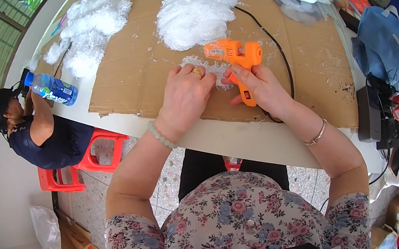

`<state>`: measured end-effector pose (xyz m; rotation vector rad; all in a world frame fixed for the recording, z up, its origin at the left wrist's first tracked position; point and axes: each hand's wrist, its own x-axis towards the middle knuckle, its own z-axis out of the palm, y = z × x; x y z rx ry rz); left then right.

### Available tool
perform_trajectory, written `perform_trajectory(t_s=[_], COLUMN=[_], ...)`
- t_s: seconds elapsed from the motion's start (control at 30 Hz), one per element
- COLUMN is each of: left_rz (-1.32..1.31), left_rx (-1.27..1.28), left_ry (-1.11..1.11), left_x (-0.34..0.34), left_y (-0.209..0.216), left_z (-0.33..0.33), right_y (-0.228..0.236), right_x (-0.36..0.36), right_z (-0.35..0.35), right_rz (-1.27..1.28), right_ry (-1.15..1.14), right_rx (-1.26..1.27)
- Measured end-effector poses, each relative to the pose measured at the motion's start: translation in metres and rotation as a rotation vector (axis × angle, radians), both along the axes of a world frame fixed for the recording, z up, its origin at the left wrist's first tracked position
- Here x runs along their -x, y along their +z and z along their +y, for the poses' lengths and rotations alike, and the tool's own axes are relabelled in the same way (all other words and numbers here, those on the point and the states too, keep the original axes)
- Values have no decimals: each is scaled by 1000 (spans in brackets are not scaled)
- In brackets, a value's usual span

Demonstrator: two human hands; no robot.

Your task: Applying hot glue to a shaped template and attaching white fiber stuffing to it.

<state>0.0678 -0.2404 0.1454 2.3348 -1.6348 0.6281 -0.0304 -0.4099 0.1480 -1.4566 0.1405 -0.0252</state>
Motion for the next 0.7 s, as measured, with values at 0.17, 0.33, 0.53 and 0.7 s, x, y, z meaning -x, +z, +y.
perform_trajectory(t_s=[0.17,0.33,0.53,0.7], left_rz=[81,426,575,606], left_rx=[111,115,129,161], left_ry=[30,116,147,139], left_x=[-11,-22,-25,-27], left_y=[-7,-5,1,1], left_z=[-4,-5,-6,-6], right_y=[4,5,5,4], right_x=[1,0,-8,-17], right_z=[4,10,14,11], right_rz=[-40,-39,43,56], right_ry=[-38,-64,-41,-82], right_rx=[-55,-125,-162,-136])
